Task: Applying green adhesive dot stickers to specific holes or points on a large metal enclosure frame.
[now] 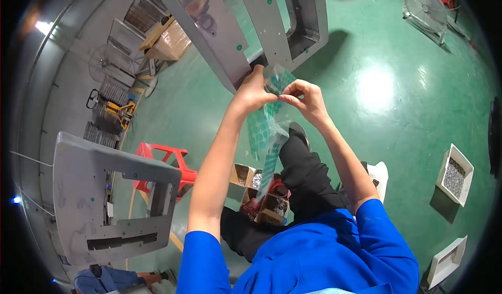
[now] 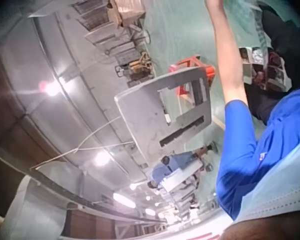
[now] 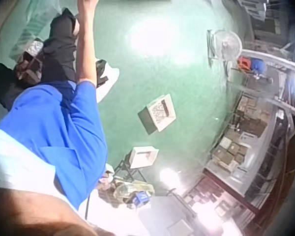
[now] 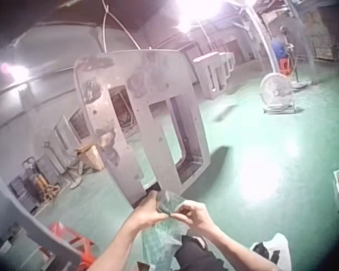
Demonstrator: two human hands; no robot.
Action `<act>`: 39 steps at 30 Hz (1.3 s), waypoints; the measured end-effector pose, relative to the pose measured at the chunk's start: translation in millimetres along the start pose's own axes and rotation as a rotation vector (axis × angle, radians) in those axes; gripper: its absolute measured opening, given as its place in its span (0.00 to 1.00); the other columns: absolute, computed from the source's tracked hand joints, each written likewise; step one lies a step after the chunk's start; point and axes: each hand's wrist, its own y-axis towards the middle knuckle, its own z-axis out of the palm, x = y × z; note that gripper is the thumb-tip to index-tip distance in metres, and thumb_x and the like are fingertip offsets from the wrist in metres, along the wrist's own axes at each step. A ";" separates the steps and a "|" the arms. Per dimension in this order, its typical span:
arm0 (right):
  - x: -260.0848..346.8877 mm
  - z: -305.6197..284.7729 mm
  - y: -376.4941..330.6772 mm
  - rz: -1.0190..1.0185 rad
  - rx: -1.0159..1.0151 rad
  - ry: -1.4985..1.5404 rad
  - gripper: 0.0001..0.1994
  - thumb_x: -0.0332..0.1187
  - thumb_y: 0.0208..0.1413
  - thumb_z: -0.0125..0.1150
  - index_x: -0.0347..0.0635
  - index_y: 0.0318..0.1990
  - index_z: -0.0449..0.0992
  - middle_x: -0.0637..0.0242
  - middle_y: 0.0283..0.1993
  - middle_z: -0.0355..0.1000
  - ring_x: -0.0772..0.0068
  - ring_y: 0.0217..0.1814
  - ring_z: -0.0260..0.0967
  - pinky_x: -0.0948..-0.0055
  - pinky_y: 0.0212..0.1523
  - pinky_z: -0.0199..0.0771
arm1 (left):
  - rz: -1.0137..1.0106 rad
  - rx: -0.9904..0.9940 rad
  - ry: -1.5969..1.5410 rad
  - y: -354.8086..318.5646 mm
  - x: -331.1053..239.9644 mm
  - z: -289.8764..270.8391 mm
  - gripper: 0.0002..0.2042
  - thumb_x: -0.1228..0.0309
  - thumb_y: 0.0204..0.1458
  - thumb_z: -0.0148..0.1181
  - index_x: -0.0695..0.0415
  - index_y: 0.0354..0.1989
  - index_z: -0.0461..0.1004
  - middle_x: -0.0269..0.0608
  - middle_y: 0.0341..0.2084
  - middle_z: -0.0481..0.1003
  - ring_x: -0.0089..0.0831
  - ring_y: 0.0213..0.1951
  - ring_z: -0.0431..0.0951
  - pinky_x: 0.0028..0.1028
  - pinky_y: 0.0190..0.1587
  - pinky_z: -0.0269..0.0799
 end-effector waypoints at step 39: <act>44.3 -27.1 214.8 -0.314 -0.386 0.026 0.08 0.29 0.51 0.63 0.32 0.34 0.78 0.67 0.27 0.75 0.81 0.30 0.70 0.80 0.34 0.69 | -0.031 0.099 -0.041 56.8 -30.2 -16.4 0.35 0.74 0.36 0.69 0.68 0.52 0.54 0.44 0.18 0.71 0.31 0.19 0.71 0.32 0.22 0.65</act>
